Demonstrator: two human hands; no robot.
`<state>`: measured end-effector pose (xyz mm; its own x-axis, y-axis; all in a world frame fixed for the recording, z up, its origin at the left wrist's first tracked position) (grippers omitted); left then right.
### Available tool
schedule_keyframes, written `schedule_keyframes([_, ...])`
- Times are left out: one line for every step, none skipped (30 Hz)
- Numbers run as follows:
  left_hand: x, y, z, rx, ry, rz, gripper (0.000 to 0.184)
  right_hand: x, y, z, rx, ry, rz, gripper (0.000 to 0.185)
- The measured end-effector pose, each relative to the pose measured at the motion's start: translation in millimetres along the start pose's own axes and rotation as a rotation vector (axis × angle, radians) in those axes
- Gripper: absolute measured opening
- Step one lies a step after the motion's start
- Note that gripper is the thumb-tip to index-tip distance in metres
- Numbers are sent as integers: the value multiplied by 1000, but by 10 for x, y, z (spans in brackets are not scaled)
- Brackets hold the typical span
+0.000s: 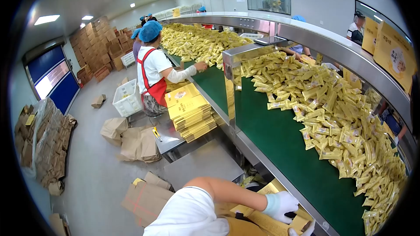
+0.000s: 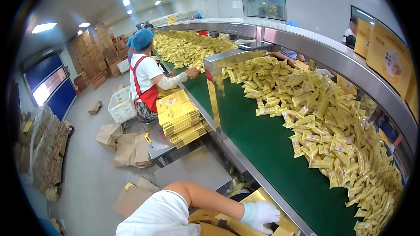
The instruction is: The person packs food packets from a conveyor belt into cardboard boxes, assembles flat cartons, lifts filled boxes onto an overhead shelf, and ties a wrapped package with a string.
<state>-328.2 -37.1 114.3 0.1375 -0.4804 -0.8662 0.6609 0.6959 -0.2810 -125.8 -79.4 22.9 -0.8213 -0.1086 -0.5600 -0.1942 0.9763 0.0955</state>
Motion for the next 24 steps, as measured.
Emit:
schedule_keyframes([22, -56, 63, 36, -15, 31, 82, 103, 38, -6, -18, 197, 13, 105])
schedule_keyframes([71, -123, 125, 73, -28, 59, 84, 204, 87, -259, -33, 394, 29, 101])
schedule_keyframes([208, -211, 140, 22, 108, 85, 111, 228, 66, -319, 7, 396, 94, 97])
schedule_keyframes([276, -198, 136, 31, 128, 59, 115, 244, 64, -314, -1, 410, 95, 93])
schedule_keyframes([307, -205, 147, 39, 148, 33, 120, 260, 56, -303, -9, 424, 95, 90])
schedule_keyframes([332, -214, 153, 46, 169, 7, 124, 268, 55, -309, -19, 439, 96, 87])
schedule_keyframes([330, -214, 138, 46, 190, 6, 124, 286, 44, -299, 24, 523, 34, 85])
schedule_keyframes([318, -205, 122, 46, 206, 7, 124, 238, 20, -309, 70, 602, -30, 83])
schedule_keyframes([261, -213, 140, 50, 221, 10, 124, 197, 8, -284, 115, 677, -93, 82])
schedule_keyframes([95, -247, 103, 56, 189, 109, 116, 134, 33, -172, 156, 895, -39, 82])
schedule_keyframes([-155, -354, 69, 65, 155, 201, 108, 70, 46, 12, 200, 1115, 24, 83])
schedule_keyframes([-297, -412, 80, 81, 117, 284, 101, 10, 35, 198, 247, 1336, 99, 85])
schedule_keyframes([-214, -263, -189, 3, -76, 361, 120, -86, -1, 537, 348, 1175, 252, 92])
schedule_keyframes([-375, -270, -347, -43, -205, 326, 119, -162, -4, 1373, 297, 1060, 367, 71])
schedule_keyframes([-433, -249, -546, 157, -295, 575, 117, -138, 138, 926, 194, 963, 211, 64])
schedule_keyframes([-502, -245, -705, 119, -483, 587, 116, -211, 7, 568, 128, 853, 451, 56])
schedule_keyframes([-399, -143, -826, 233, -1015, 463, 117, -230, -18, 507, 70, 710, 447, 52])
schedule_keyframes([-346, -116, -805, 279, -1273, 379, 115, -132, -58, 590, 59, 736, 448, 56])
schedule_keyframes([-282, -155, -662, 325, -1507, 262, 109, -35, -39, 739, 61, 624, 321, 59])
schedule_keyframes([33, -69, -710, 305, -1595, 241, 102, 68, -70, 813, 82, 935, 399, 60])
schedule_keyframes([405, -34, -683, 191, -1756, 92, 93, 166, -62, 711, 81, 1247, 478, 63])
schedule_keyframes([762, -15, -714, 100, -1948, -60, 87, -237, 15, -234, -99, 378, 472, 67])
schedule_keyframes([1080, -19, -699, -9, -2127, -214, 82, -334, -7, -346, -88, 234, 436, 72])
schedule_keyframes([1251, -61, -660, -77, -2136, -181, 78, -394, -52, -410, -79, 95, 390, 78])
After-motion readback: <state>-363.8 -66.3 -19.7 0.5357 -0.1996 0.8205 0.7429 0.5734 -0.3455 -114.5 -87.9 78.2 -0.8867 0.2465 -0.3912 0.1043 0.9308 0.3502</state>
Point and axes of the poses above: each hand's wrist, its own y-axis towards the middle knuckle, its own x-axis out of the palm, z = x × y, the point moved 8 cm from there along y, towards the middle knuckle, and after that the axes turned 9 degrees about -x, right-handed, at the moved point
